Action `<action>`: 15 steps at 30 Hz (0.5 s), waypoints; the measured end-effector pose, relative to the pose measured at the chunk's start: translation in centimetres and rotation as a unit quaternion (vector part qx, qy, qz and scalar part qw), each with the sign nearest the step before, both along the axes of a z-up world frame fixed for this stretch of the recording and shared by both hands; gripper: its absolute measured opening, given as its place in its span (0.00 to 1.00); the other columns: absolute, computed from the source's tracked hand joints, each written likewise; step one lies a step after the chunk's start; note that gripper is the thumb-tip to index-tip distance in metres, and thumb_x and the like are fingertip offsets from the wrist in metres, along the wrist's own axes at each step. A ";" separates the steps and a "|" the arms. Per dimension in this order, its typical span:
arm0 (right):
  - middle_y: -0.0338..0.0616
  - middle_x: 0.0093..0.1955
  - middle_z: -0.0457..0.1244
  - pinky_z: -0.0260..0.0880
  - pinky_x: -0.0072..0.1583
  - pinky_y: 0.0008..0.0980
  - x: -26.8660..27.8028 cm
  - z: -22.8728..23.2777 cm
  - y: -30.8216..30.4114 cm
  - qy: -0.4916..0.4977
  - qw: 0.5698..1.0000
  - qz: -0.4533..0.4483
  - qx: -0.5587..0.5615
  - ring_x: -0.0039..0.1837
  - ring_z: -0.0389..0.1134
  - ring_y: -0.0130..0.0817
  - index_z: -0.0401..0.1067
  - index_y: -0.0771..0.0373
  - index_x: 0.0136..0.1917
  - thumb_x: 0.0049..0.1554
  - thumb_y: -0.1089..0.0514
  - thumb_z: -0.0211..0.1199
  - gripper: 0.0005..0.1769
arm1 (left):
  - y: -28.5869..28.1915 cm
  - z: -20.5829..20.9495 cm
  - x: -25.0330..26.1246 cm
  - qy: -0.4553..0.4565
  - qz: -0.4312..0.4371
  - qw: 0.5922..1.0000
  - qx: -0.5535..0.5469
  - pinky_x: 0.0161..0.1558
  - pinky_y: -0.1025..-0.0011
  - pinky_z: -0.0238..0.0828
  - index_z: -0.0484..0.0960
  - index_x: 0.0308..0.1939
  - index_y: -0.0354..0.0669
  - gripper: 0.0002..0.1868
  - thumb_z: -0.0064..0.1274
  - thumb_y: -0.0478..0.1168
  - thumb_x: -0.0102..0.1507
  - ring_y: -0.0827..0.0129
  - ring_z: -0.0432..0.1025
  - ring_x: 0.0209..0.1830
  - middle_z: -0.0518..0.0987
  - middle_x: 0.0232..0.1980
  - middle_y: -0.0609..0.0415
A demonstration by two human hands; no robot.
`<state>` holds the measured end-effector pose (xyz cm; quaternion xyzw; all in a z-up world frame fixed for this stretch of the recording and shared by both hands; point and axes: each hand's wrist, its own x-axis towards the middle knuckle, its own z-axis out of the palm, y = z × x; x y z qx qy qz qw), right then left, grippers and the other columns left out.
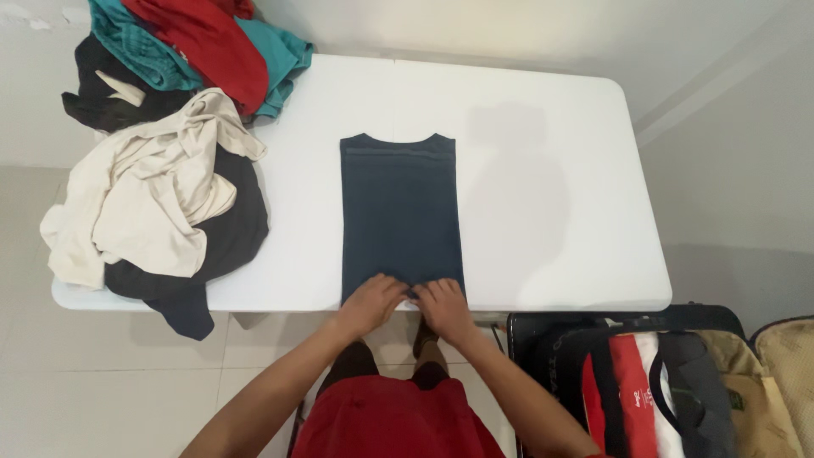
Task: The person smooths out a shirt on a table, folds it into a long rectangle, rolls it tightly into a cylinder, and places it into an open suitcase alongside other rolled clothes.
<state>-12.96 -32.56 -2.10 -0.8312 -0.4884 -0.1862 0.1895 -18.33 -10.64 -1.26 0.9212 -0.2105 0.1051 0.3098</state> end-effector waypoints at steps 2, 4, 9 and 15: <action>0.46 0.47 0.66 0.63 0.53 0.42 1.0 0.9 -0.5 0.057 0.996 -0.024 -0.061 0.50 0.65 0.43 0.75 0.66 0.54 0.60 0.50 0.64 0.17 | 0.1 1.2 1.1 0.098 0.028 0.992 -0.074 0.54 0.57 0.70 0.78 0.58 0.37 0.17 0.52 0.41 0.67 0.50 0.74 0.51 0.80 0.51 0.42; 0.45 0.43 0.67 0.63 0.50 0.41 1.9 1.5 -1.4 0.070 0.994 -0.035 -0.081 0.46 0.66 0.41 0.76 0.64 0.53 0.60 0.48 0.64 0.17 | 0.8 2.6 2.6 0.210 0.025 0.976 -0.054 0.53 0.56 0.71 0.74 0.59 0.39 0.16 0.48 0.42 0.70 0.49 0.74 0.52 0.79 0.52 0.43; 0.43 0.37 0.67 0.64 0.45 0.39 4.4 2.0 -3.8 0.067 0.996 -0.022 -0.046 0.39 0.68 0.39 0.75 0.62 0.48 0.63 0.44 0.60 0.19 | 1.0 3.2 3.8 0.244 -0.026 0.969 0.040 0.50 0.58 0.73 0.75 0.58 0.48 0.14 0.43 0.37 0.69 0.53 0.76 0.50 0.76 0.51 0.48; 0.46 0.36 0.68 0.68 0.46 0.43 6.1 0.4 -3.8 0.197 0.971 -0.105 -0.081 0.38 0.69 0.47 0.72 0.62 0.42 0.56 0.33 0.61 0.28 | 2.1 1.3 4.3 0.103 -0.094 0.975 0.171 0.44 0.59 0.77 0.78 0.59 0.52 0.17 0.46 0.39 0.66 0.58 0.77 0.47 0.74 0.52 0.49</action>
